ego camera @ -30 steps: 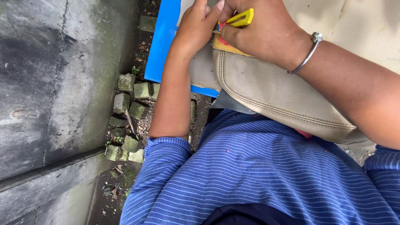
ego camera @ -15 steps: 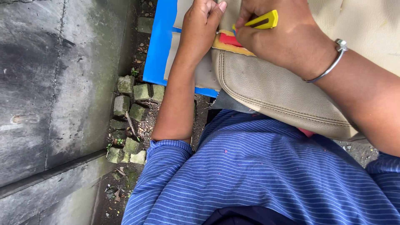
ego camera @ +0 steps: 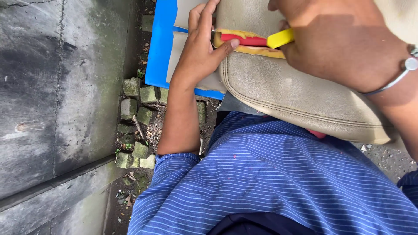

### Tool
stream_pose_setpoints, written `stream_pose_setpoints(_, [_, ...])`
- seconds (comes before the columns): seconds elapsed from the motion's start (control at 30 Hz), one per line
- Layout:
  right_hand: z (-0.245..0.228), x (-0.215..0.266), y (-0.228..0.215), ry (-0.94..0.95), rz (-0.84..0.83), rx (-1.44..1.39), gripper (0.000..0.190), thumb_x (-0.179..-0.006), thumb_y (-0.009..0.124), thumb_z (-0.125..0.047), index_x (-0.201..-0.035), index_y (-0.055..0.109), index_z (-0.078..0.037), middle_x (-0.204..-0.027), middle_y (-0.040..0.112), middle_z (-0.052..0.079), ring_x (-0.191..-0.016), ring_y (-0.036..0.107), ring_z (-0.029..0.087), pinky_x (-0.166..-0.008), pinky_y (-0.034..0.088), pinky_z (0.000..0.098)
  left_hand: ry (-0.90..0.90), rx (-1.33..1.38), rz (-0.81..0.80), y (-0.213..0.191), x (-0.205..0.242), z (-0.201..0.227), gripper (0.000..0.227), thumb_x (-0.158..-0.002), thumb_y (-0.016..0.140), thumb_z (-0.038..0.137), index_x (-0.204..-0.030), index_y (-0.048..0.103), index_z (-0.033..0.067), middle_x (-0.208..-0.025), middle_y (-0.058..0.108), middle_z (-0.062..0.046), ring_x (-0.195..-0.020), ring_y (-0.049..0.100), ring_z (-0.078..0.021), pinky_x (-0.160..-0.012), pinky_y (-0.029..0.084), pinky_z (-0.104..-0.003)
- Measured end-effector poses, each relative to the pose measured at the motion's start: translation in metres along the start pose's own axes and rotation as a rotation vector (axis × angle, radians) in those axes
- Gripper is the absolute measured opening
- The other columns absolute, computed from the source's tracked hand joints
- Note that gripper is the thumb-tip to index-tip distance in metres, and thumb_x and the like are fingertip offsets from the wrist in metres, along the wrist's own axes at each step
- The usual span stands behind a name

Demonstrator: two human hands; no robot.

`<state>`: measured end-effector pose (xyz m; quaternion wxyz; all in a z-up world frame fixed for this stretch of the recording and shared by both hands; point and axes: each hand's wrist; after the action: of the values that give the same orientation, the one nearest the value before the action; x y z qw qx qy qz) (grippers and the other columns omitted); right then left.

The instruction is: Repairing a tear in a leather seat by applying adhesive and tucking the edges with a utility knife

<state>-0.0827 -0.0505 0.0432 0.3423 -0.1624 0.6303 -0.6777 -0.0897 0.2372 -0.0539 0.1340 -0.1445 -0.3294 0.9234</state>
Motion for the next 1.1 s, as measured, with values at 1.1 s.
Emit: stream_pose_setpoints(1.1, [-0.013,-0.003,0.039,-0.074,0.128,0.0,0.005,-0.095,0.064,-0.018,-0.099,0.064,-0.017,-0.087,0.062,0.0,-0.071,0.065,0.024,-0.051,0.05,0.0385,0.291,-0.602,0.104,0.005,-0.043,0.024,0.082,-0.073,0.074,-0.002,-0.148,0.051,0.0209,-0.146,0.059,-0.008,-0.132,0.05,-0.0392,-0.107,0.041,-0.049])
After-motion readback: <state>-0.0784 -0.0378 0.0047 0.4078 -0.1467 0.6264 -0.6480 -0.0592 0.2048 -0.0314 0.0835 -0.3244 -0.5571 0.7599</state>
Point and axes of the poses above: each hand's wrist, its own x-axis away from the middle knuckle, its own y-axis out of the palm, z = x × y
